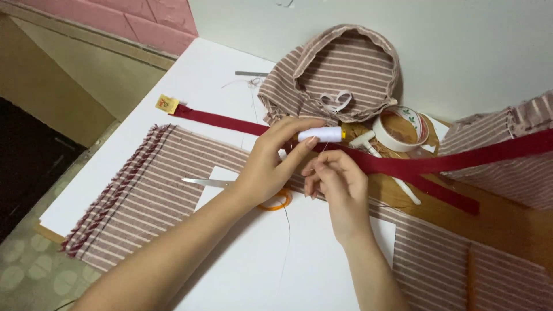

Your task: Unwinding and inspecting a length of white thread from a spool in preparation for sewing.

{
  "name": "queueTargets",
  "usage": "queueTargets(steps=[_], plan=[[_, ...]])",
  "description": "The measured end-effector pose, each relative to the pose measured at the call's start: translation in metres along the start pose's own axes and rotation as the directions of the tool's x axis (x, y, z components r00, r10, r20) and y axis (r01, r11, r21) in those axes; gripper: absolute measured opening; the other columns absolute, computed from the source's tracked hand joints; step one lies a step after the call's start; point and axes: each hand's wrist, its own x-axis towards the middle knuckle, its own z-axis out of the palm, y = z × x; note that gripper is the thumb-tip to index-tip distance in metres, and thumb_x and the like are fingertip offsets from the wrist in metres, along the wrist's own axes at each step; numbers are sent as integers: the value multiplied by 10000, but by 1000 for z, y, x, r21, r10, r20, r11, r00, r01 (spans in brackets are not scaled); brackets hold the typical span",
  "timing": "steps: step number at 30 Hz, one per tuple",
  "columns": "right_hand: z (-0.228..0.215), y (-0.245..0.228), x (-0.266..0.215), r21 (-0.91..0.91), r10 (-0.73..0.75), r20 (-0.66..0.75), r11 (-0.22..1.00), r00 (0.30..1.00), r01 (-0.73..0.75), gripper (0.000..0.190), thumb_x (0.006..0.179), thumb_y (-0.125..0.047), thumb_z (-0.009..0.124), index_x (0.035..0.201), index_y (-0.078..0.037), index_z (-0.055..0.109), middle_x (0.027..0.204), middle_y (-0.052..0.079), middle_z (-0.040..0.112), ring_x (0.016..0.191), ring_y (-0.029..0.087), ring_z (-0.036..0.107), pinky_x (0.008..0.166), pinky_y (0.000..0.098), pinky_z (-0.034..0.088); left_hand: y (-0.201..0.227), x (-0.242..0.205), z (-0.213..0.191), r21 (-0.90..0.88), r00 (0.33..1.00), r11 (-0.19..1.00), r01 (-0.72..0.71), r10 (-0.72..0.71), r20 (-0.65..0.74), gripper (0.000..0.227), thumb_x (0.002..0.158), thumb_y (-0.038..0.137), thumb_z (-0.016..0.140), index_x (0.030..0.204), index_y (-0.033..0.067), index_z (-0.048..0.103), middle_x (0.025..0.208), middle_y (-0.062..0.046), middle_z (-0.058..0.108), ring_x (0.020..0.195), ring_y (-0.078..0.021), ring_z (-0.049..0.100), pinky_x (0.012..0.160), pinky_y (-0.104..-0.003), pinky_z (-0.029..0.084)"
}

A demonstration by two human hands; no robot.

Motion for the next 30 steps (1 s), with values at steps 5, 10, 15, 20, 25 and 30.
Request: queueTargets(steps=[5, 10, 15, 20, 25, 30], plan=[[-4, -1, 0, 12, -8, 16, 1000, 1000, 8, 174, 1034, -153, 607, 1042, 20, 624, 905, 268, 719, 627, 238, 683, 535, 323, 509, -2, 0, -3, 20, 999, 1000, -9, 10, -45, 314, 1088, 139, 674, 1397, 110, 719, 1191, -146, 740, 1001, -248, 721, 841, -391, 618], [-5, 2, 0, 21, -9, 37, 1000, 999, 8, 169, 1027, -149, 602, 1037, 18, 622, 910, 264, 722, 620, 233, 680, 528, 320, 498, -9, 0, -3, 37, 997, 999, -17, 20, -69, 317, 1075, 114, 693, 1389, 116, 729, 1219, -142, 731, 1050, -270, 732, 872, -402, 634], [0, 1, 1, 24, -6, 38, 1000, 999, 5, 156, 1032, -147, 595, 1041, 7, 621, 922, 245, 729, 638, 223, 691, 541, 305, 495, -8, 1, -4, 37, 995, 999, -29, 32, -96, 317, 1064, 85, 706, 1378, 116, 737, 1229, -145, 720, 1091, -294, 747, 898, -419, 644], [3, -3, -4, -21, -20, 59, 1000, 998, 22, 156, 1023, -149, 607, 1035, 5, 623, 910, 233, 734, 634, 219, 691, 538, 301, 496, -8, -2, -1, 27, 994, 999, -23, 26, -104, 311, 1073, 91, 705, 1381, 117, 732, 1246, -138, 708, 1113, -277, 737, 929, -419, 645], [1, -3, -2, -27, -17, 48, 999, 999, 18, 171, 1033, -159, 604, 1037, 9, 640, 909, 235, 737, 634, 222, 704, 541, 310, 509, -9, 1, -6, 49, 989, 999, -8, 15, -146, 310, 1062, 94, 724, 1370, 123, 742, 1206, -128, 705, 1095, -275, 741, 924, -423, 653], [8, -2, -3, -24, -4, 41, 1000, 999, 5, 180, 1029, -167, 610, 1047, 10, 640, 908, 240, 739, 628, 220, 698, 543, 315, 511, -12, 0, -6, 54, 988, 998, 11, -3, -155, 304, 1064, 109, 729, 1368, 114, 742, 1171, -119, 708, 1069, -254, 742, 913, -409, 656]])
